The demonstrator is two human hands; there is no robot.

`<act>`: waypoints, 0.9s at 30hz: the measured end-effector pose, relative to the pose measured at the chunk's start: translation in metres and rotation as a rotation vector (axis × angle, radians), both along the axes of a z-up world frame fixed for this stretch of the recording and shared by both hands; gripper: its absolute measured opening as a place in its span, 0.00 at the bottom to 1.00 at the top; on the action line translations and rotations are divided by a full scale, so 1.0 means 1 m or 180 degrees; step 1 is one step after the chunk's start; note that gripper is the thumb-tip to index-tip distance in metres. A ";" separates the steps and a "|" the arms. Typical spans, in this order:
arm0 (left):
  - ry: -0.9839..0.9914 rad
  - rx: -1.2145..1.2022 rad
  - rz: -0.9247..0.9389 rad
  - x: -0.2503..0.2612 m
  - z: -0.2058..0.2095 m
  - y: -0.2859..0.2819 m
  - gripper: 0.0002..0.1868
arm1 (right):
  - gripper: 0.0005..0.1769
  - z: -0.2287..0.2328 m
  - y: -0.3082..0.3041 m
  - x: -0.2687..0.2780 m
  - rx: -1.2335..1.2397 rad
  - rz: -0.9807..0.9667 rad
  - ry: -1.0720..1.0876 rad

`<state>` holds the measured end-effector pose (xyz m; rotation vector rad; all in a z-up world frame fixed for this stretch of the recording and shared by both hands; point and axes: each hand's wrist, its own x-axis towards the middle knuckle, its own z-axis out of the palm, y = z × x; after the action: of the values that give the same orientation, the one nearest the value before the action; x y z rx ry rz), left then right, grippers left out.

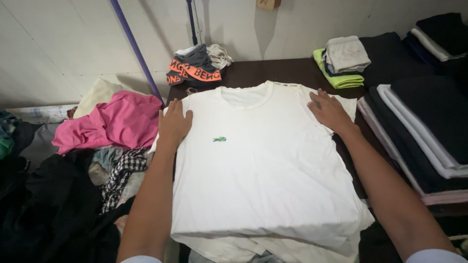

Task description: The person lays out a white t-shirt on a table, smooths the fabric, folds the sleeves inward, and then folds the bottom section of the shirt upward twice.

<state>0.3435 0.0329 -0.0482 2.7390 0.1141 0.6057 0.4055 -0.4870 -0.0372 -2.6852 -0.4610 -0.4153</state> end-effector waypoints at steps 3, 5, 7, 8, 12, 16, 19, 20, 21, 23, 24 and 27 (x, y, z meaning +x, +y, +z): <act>0.0064 0.0020 0.0016 0.000 -0.001 0.000 0.35 | 0.32 0.000 0.001 0.000 0.0001 0.0002 0.0019; -0.0002 0.0057 0.0010 0.001 -0.004 -0.001 0.35 | 0.32 -0.001 0.001 -0.001 0.0010 0.0010 -0.0013; -0.0007 0.0093 0.0003 0.003 -0.007 -0.001 0.35 | 0.32 0.001 0.001 -0.002 -0.0014 0.0008 0.0017; 0.0024 0.0113 0.0006 0.005 -0.007 0.000 0.35 | 0.32 0.002 0.002 -0.001 -0.0023 0.0008 0.0028; 0.0053 0.0110 0.0060 0.007 -0.008 0.001 0.35 | 0.32 0.005 0.005 -0.005 -0.0025 -0.0059 0.0066; 0.0014 0.0138 0.0081 0.007 -0.008 -0.001 0.35 | 0.32 0.002 0.003 -0.003 -0.0071 -0.0024 0.0035; -0.0038 0.0176 0.0073 0.007 -0.007 -0.003 0.35 | 0.32 0.003 0.000 -0.002 -0.0035 -0.0015 0.0072; -0.0022 0.0150 0.0069 0.005 -0.006 -0.003 0.34 | 0.32 0.002 0.001 -0.003 0.0000 -0.0033 0.0105; -0.0006 0.0124 0.0065 0.003 -0.004 -0.003 0.34 | 0.32 0.001 0.003 -0.003 -0.0003 -0.0006 0.0073; 0.0009 0.0143 0.0066 0.001 0.000 -0.004 0.35 | 0.32 0.002 0.002 -0.003 -0.0013 0.0029 0.0008; 0.0008 0.0147 0.0067 0.000 0.003 -0.004 0.35 | 0.32 0.003 0.002 -0.003 -0.0023 0.0024 0.0031; -0.0336 0.0789 -0.0116 -0.002 0.002 0.003 0.30 | 0.32 0.006 0.002 -0.003 -0.0043 0.0026 0.0057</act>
<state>0.3411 0.0357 -0.0464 2.9302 -0.0390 0.8009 0.4026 -0.4845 -0.0315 -2.6968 -0.4711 -0.3870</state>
